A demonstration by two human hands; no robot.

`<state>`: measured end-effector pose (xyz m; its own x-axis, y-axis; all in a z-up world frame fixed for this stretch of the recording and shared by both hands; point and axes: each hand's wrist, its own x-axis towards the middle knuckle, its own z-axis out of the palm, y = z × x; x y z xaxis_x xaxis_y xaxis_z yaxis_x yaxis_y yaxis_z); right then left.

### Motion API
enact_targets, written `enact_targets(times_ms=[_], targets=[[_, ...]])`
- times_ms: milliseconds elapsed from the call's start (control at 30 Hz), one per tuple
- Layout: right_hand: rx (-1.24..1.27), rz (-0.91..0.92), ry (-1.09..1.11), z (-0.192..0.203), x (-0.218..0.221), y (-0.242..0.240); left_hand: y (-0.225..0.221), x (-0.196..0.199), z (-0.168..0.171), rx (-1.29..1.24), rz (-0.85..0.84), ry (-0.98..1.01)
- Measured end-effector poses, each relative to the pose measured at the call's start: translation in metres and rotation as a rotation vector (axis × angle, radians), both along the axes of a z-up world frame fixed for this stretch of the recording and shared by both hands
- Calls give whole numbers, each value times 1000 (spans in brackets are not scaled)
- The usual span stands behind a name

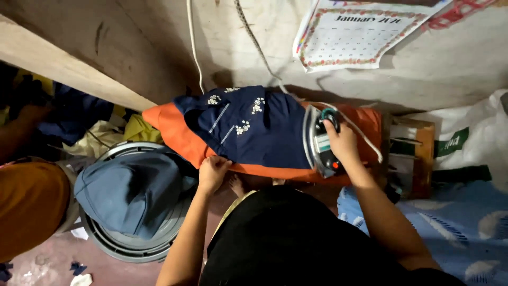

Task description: The person is ironing a blue garment with white floral patterns on an orange padded surface and then proceeds to fold it.

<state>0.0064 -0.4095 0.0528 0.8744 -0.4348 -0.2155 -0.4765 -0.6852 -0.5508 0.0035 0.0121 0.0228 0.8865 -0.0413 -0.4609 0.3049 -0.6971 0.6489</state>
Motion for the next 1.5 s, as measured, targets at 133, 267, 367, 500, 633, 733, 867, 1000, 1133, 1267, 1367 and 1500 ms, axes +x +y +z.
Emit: enact_targets(times_ms=[133, 267, 367, 500, 633, 733, 867, 1000, 1133, 1267, 1367, 1500], targets=[[25, 42, -5, -3, 22, -2, 4, 3, -6, -2, -7, -28], [54, 147, -113, -6, 76, 10, 7, 1, -7, -23, -22, -38], [31, 143, -170, -12, 85, 4, 3, 1, -12, -18, -40, -48], [153, 281, -204, 53, 33, 30, 6, -5, -2, -19, -57, -61], [35, 523, -79, 81, -36, 45, 5, -8, -2, -6, -31, -61], [-8, 719, 27, 83, -42, 79, 9, -6, -4, -29, -15, -29], [-46, 784, -107, 57, -29, 133, 13, -4, -17, -14, -23, -30], [-54, 769, -136, 52, -29, 139, 14, -4, -16, -5, -14, -45], [-180, 665, -176, 47, -51, 84, 15, -7, -22, 35, -22, -35], [-240, 469, -90, 33, -68, 16, 13, -8, -21, 35, 4, -60], [-272, 343, 4, 38, -73, -28, 9, -11, -17, 58, -1, -73], [-178, 112, 170, 57, -76, -84, -1, -18, 1, 230, -73, -205]])
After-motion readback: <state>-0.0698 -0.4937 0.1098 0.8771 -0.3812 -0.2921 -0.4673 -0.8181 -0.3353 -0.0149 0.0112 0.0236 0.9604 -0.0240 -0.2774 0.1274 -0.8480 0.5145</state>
